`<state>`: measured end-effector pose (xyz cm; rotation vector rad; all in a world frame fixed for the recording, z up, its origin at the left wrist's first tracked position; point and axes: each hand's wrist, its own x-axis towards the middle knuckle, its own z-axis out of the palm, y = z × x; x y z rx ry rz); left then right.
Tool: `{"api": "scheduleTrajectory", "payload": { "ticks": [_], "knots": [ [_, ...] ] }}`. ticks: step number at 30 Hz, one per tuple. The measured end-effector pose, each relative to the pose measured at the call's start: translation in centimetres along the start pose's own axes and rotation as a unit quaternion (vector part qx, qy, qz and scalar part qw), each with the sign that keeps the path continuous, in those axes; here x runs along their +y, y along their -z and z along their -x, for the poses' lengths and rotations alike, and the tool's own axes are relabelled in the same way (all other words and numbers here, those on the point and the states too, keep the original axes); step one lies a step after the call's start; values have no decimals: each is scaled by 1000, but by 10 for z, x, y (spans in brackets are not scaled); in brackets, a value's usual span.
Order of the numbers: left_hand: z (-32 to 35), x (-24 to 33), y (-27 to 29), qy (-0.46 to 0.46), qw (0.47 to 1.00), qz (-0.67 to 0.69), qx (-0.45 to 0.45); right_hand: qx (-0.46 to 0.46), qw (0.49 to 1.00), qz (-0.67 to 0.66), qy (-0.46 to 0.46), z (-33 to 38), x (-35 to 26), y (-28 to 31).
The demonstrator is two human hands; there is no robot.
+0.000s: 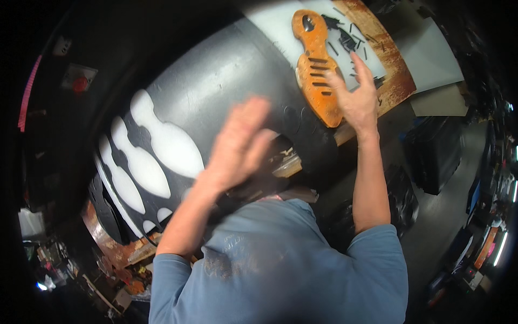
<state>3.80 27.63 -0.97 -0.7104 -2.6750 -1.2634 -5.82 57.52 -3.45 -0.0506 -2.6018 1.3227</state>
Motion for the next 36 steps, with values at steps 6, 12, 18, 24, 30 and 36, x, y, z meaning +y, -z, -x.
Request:
{"api": "scheduleTrajectory", "payload": {
  "ticks": [6,12,18,24,30,36],
  "knots": [
    [54,-75,95,146,935,-315,68,-78,960,247,111,16,-12,-36],
    [72,-99,89,137,930,-326,104,-98,974,184,86,0,-15,-33],
    [69,-98,88,138,928,-313,148,-126,988,-61,58,39,-77,-36],
    [73,-100,93,137,940,-192,247,-165,966,-53,193,68,-125,-97],
    [77,-104,95,128,935,-159,290,-177,943,5,281,75,-158,-156],
    [74,-105,93,119,936,-132,304,-181,931,63,310,76,-159,-169]
  ]
}}
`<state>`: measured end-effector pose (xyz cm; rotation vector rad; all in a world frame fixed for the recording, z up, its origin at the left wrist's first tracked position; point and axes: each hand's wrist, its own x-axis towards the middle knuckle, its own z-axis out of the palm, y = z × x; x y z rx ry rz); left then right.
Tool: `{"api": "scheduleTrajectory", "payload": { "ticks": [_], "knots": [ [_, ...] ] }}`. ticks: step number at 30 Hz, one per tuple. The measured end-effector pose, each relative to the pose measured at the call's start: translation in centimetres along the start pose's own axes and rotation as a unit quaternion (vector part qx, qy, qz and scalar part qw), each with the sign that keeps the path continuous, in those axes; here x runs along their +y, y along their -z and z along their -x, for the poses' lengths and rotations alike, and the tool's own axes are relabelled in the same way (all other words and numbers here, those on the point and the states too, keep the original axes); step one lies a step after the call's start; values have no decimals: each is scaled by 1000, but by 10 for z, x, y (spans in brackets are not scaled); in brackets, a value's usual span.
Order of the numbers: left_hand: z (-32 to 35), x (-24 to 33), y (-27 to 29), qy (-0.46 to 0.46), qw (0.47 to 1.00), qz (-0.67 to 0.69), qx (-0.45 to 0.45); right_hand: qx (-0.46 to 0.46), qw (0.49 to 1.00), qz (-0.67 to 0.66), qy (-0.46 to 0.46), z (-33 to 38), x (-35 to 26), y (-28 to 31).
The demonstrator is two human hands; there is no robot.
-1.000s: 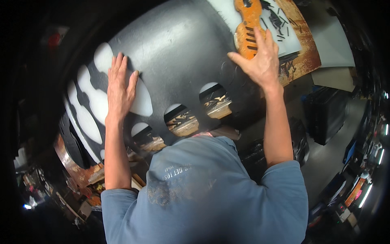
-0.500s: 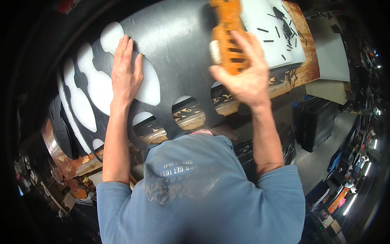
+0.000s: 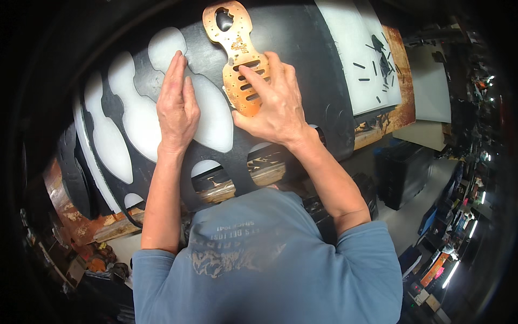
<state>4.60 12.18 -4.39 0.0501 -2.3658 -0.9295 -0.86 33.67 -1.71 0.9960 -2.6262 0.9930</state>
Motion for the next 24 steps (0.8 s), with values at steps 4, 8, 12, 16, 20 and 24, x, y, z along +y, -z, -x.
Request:
{"api": "scheduleTrajectory", "payload": {
  "ticks": [4,8,12,16,20,24],
  "knots": [
    [-1,2,-1,8,1000,11,5,3,1000,11,10,2,3,1],
    [-1,5,0,15,1000,18,7,8,1000,14,24,1,3,1],
    [-4,6,3,18,999,33,15,10,999,-32,18,2,10,4],
    [10,25,25,11,999,42,5,44,996,-75,-34,24,17,12],
    [74,73,70,82,984,145,-65,98,982,-140,-79,58,15,11],
    [143,105,73,27,988,105,-110,141,984,-108,-34,65,18,-1]
  ]
}}
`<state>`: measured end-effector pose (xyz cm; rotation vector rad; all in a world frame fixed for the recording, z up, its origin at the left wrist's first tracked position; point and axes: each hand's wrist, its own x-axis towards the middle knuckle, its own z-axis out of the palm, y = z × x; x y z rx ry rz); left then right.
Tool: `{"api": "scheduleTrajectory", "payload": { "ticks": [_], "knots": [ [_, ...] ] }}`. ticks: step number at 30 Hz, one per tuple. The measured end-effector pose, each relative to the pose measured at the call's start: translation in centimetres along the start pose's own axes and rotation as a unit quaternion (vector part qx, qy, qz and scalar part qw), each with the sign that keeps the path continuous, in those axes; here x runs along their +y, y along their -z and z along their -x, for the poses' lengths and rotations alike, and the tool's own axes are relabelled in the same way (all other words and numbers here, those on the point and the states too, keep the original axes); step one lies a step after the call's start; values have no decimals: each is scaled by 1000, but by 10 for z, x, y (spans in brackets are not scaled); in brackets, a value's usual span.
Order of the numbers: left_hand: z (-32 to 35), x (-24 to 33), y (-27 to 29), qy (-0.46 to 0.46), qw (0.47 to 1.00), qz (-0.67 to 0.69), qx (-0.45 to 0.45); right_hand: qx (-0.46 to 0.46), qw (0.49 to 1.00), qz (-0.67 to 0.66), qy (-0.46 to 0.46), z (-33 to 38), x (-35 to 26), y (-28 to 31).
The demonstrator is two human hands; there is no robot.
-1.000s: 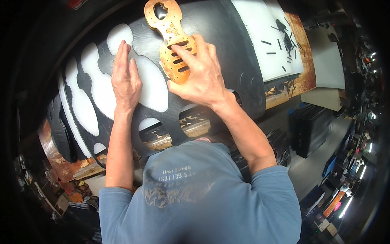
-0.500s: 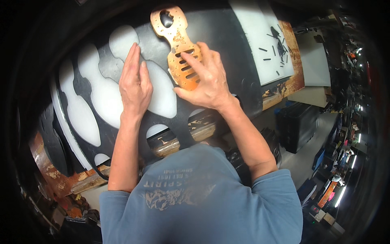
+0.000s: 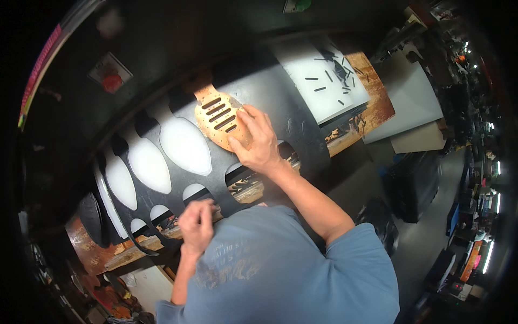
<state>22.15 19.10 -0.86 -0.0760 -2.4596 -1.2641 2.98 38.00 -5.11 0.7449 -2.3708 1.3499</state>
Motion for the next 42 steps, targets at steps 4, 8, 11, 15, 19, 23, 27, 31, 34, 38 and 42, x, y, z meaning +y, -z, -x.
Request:
{"api": "scheduleTrajectory", "payload": {
  "ticks": [4,8,11,15,19,23,27,31,34,38,42],
  "knots": [
    [18,-15,-23,-45,991,-121,18,-12,1000,-26,9,-5,6,3],
    [19,-22,-28,-77,980,-180,38,12,989,-131,-73,-9,13,35],
    [21,-18,-28,-50,978,-198,44,115,974,-181,-78,-25,24,70],
    [22,-17,-30,-45,977,-200,67,233,967,-104,16,-64,39,117],
    [25,-19,-34,-34,971,-220,88,241,970,-13,-19,-91,52,145],
    [25,-19,-36,-8,970,-220,106,180,983,-32,-25,-30,57,146],
    [23,-18,-35,9,965,-244,98,165,969,-111,-148,46,52,113],
    [23,-19,-35,4,967,-234,103,126,975,141,113,75,49,79],
    [24,-18,-35,10,968,-227,103,123,982,129,68,75,50,74],
    [23,-15,-35,40,963,-249,90,121,981,126,86,74,51,77],
    [24,-12,-34,44,962,-257,84,125,981,120,84,77,52,75]
  ]
}}
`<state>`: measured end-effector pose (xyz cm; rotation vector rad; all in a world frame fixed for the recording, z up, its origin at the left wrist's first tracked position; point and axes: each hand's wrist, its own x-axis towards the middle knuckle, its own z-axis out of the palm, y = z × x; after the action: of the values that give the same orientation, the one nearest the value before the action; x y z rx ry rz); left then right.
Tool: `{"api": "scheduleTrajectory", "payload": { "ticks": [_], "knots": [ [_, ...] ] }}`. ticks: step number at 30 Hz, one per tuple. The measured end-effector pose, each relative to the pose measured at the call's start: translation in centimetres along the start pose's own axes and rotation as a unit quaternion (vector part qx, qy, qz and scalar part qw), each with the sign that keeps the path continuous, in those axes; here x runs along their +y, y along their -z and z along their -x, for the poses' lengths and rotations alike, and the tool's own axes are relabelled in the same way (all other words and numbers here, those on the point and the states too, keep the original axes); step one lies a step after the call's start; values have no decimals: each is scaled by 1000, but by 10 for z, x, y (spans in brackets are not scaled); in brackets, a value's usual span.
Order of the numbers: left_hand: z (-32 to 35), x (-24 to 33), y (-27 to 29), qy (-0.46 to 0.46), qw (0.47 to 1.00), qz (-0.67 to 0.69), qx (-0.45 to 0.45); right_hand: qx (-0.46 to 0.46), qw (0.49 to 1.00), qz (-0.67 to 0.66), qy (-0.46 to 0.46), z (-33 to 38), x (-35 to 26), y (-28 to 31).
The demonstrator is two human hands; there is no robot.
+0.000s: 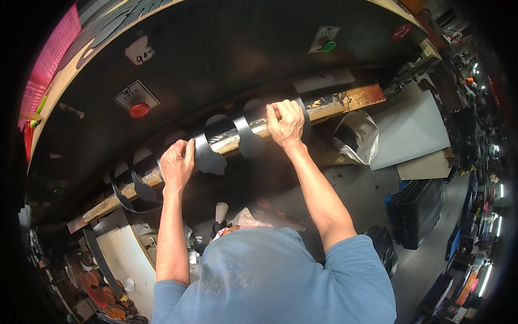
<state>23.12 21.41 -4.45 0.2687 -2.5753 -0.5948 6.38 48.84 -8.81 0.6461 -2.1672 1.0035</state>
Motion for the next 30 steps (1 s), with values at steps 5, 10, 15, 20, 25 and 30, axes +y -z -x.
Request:
{"api": "scheduleTrajectory", "payload": {
  "ticks": [5,10,15,20,25,30],
  "knots": [
    [3,2,-1,-2,1000,-2,7,-11,1000,-19,-16,3,5,1],
    [2,3,-2,2,999,37,16,-37,996,-59,-46,0,4,6],
    [1,2,-1,-12,998,55,0,-143,943,-122,-276,-17,-20,7],
    [-7,0,7,3,995,87,-44,-169,967,-141,-128,-61,-46,-27],
    [-45,10,34,133,961,134,-202,-283,956,-66,-32,-102,-61,-83],
    [-129,4,4,-19,981,193,-27,-348,937,-33,-1,-126,-59,-102]
  ]
}}
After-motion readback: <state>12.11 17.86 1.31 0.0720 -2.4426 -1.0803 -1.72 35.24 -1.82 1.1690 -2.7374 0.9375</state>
